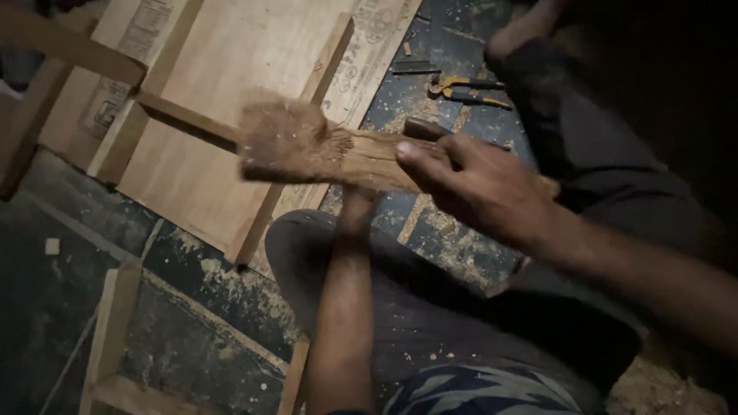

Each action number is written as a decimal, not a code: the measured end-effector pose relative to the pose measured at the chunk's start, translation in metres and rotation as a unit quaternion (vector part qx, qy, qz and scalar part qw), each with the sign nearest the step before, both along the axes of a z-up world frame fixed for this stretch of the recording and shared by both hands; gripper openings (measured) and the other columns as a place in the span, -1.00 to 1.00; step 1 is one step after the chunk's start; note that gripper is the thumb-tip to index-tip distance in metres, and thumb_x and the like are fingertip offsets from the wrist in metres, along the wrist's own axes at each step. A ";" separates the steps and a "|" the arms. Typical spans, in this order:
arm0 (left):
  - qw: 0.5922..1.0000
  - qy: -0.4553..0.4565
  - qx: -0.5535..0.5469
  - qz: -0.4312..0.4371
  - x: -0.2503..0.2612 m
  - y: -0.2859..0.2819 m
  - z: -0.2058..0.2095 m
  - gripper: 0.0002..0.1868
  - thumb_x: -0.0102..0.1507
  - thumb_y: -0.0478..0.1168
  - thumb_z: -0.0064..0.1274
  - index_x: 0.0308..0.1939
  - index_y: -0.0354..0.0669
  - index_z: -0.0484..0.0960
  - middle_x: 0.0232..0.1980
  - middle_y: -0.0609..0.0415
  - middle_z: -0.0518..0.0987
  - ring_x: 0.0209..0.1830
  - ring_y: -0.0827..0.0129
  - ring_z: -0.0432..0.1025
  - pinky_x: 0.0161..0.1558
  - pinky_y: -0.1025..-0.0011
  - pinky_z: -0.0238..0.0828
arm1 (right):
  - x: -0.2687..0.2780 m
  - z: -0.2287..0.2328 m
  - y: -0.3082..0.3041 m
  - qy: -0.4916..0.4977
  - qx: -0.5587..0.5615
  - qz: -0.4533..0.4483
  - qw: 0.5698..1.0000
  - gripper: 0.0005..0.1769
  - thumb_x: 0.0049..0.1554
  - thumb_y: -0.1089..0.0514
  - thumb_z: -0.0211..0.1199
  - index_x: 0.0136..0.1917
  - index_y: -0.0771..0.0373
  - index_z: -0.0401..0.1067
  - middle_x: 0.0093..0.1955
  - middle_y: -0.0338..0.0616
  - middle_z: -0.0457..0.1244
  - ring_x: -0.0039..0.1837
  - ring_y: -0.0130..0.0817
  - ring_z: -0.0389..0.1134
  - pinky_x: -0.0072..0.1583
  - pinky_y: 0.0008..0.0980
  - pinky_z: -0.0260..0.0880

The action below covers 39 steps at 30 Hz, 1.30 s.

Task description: The person sits on the floor and uses a chisel and a wooden mallet to carve a small piece of wood. They repeatedly strike the chisel to remove wood shavings and occasionally use a knife to refine the edges.

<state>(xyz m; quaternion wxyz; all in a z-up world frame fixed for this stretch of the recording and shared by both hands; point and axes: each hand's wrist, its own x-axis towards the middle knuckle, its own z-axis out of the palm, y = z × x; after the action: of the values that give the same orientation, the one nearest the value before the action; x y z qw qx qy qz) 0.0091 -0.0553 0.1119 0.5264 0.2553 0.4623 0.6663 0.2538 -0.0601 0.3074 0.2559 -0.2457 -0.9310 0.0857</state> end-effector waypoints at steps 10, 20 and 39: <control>0.983 0.076 0.041 0.161 -0.010 0.033 -0.035 -0.80 0.36 -0.26 0.13 -0.27 -0.32 0.49 -0.34 0.04 0.49 -0.28 0.28 0.40 -0.20 0.36 0.38 | 0.013 0.003 0.013 -0.043 -0.175 -0.050 0.982 0.01 0.11 0.33 0.29 0.69 -0.06 -0.10 -0.05 0.02 0.23 -0.12 -0.15 0.29 -0.12 -0.19 0.40; 0.987 0.153 0.011 0.042 -0.014 0.031 -0.027 -0.83 0.30 -0.22 0.12 -0.22 -0.28 0.54 -0.31 0.06 0.54 -0.27 0.29 0.44 -0.22 0.35 0.40 | 0.018 0.012 0.002 0.167 -0.079 0.014 0.983 -0.01 0.11 0.27 0.40 0.65 0.14 -0.08 0.09 0.12 0.23 0.07 0.01 0.32 0.09 -0.09 0.41; 0.944 0.266 0.089 0.174 0.023 0.059 0.044 -0.81 0.28 -0.15 0.13 -0.33 -0.02 0.43 -0.33 0.21 0.47 -0.37 0.51 0.36 -0.38 0.41 0.33 | 0.113 -0.109 0.033 -0.237 -0.372 -0.291 0.849 0.01 0.13 0.05 0.33 0.70 -0.23 -0.12 0.17 0.13 0.33 0.14 0.04 0.43 0.13 -0.02 0.48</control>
<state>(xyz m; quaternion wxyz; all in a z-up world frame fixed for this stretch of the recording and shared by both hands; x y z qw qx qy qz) 0.0318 0.0040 0.1560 0.2353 0.3841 0.5617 0.6940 0.3663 -0.0271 0.1984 -0.0698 -0.5950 -0.7479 0.2859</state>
